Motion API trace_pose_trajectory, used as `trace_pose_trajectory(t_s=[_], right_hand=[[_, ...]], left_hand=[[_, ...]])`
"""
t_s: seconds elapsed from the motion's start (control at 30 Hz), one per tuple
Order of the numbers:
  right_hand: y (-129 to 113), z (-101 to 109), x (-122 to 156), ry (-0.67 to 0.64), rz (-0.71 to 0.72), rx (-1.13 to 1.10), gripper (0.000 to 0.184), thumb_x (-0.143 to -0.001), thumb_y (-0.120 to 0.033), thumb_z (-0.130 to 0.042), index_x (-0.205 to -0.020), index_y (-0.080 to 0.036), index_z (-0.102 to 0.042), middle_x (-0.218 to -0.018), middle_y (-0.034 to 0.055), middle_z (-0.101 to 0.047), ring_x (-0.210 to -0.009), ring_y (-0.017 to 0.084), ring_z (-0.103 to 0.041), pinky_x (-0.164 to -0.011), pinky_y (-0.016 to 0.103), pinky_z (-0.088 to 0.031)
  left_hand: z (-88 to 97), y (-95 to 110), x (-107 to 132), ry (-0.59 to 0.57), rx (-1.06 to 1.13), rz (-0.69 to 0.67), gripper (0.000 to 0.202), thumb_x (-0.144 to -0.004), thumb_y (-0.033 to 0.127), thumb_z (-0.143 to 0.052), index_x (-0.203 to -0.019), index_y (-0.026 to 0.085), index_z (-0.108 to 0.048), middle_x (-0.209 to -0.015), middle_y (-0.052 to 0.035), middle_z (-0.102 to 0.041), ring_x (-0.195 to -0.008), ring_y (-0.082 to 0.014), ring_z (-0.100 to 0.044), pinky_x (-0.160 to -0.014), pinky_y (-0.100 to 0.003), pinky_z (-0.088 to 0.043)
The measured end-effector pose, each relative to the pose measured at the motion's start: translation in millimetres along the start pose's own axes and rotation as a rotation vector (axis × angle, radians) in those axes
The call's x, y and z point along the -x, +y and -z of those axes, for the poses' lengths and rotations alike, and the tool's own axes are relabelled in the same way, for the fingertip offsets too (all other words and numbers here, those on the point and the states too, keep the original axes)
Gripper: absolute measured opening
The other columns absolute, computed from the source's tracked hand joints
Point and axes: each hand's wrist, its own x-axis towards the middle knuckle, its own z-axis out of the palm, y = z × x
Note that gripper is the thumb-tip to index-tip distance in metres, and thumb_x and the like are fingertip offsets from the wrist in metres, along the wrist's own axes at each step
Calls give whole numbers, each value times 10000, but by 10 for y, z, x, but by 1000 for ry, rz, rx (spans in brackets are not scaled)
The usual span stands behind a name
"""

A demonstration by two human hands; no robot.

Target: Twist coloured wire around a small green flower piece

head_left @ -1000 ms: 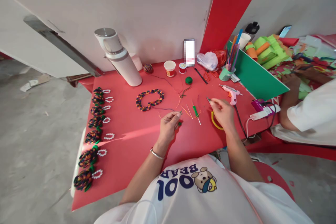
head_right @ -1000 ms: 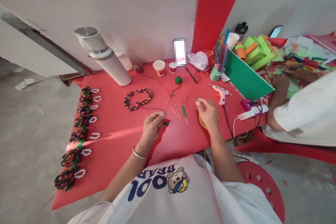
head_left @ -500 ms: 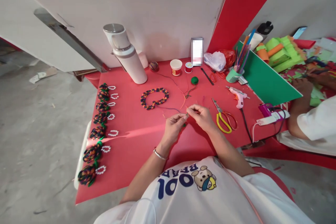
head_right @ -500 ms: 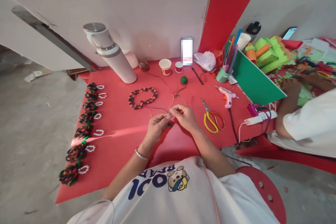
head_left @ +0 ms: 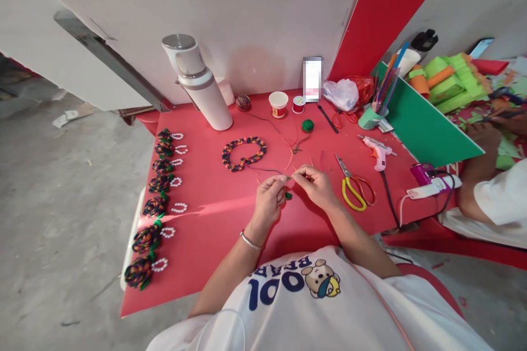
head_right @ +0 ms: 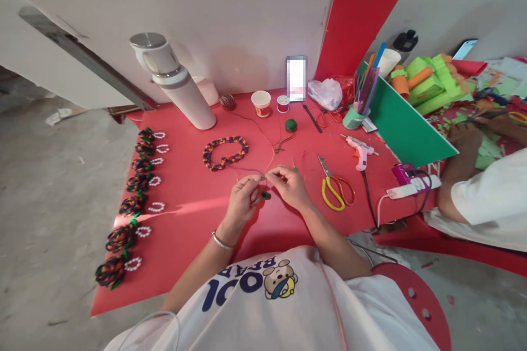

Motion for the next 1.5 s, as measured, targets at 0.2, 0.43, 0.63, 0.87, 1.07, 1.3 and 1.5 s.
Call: trace_pose_trajectory(t_s=[0.2,0.43,0.63,0.87,1.07,1.3,1.5], right_hand=[[24,-10,32,-6,-30,-31,242,-915,-410,-656,-773,-214,-667,-746,-4,-634,-723,161,-564,-697,289,-431],[56,-13,47,-34,-79,-109,276,-895,-443,-666,-746,-211,-649,-690,-21,-584,-662,141,-500,-658,284,-404],[27,11,73,-164,-128,-101,303,-878,-467,-687,-721,-209,-668,-693,-9,-627,-672,148,-539,-659,283,-416],[62,-2,84,-74,-135,-195,337,-875,-542,-714,-800,-213,-725,-728,-1,-659,-672,145,-577,-654,278,-471],[27,-92,55,37,70,7,191,-855,-402,-789,-980,-263,-825,-897,38,-747,-782,175,-661,-714,296,-529],[52,-78,63,140,160,123,151,-918,-303,-709,-812,-242,-798,-778,29,-713,-726,173,-645,-681,293,-504],[69,-68,53,127,144,122,171,-940,-282,-649,-804,-233,-740,-804,27,-712,-764,175,-658,-691,283,-500]], left_hand=[[1,14,-9,15,27,7,471,-620,489,-927,-737,172,-600,-406,121,-343,-356,-22,-222,-381,-178,-129],[-20,35,-2,3,59,-16,493,-601,511,-944,-754,159,-634,-406,123,-349,-352,-17,-220,-368,-160,-135],[-20,13,-17,23,60,-68,500,-611,527,-943,-771,148,-659,-402,123,-354,-349,-15,-226,-367,-162,-136],[-8,4,-23,35,52,-111,507,-646,550,-924,-760,166,-613,-416,128,-343,-351,-21,-244,-374,-168,-150],[-22,-23,2,-1,-54,-85,561,-606,620,-919,-763,148,-659,-420,111,-367,-367,-30,-247,-377,-186,-169],[-36,-24,32,-16,-135,-122,570,-689,689,-832,-756,146,-671,-443,100,-362,-388,-39,-273,-408,-202,-232],[-54,0,50,-29,-216,-142,479,-621,572,-901,-740,159,-689,-477,74,-450,-432,-53,-340,-451,-216,-288]])
